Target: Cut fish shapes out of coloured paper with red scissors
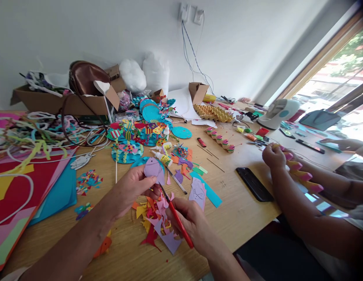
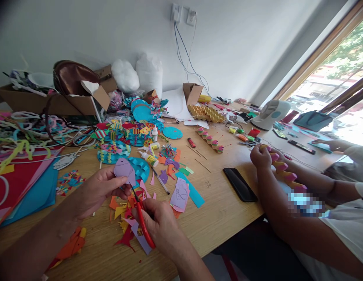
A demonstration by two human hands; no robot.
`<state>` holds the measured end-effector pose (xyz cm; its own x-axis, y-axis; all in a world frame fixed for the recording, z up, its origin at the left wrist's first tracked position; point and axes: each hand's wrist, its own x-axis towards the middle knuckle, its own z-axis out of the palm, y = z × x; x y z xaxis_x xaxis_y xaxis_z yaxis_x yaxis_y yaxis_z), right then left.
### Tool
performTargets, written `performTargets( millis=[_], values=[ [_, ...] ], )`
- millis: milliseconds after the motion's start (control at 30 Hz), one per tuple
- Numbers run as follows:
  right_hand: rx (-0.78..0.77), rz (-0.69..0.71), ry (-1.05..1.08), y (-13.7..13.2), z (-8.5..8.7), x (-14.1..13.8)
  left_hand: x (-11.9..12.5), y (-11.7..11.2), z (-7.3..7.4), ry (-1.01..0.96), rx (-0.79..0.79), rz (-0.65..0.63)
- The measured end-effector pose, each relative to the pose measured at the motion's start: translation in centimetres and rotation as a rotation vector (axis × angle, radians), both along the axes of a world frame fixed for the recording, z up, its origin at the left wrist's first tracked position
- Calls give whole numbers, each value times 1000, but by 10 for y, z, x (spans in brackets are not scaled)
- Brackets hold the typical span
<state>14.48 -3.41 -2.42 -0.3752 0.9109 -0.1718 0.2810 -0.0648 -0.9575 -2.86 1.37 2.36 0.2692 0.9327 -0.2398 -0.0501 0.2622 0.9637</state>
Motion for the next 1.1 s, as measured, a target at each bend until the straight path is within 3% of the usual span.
performTargets(
  millis=[467, 1100],
  values=[
    [54, 0, -37, -1, -3, 3, -8, 0, -11, -9, 48, -34],
    [85, 8, -95, -4, -2, 5, -6, -3, -8, 9, 26, -64]
  ],
)
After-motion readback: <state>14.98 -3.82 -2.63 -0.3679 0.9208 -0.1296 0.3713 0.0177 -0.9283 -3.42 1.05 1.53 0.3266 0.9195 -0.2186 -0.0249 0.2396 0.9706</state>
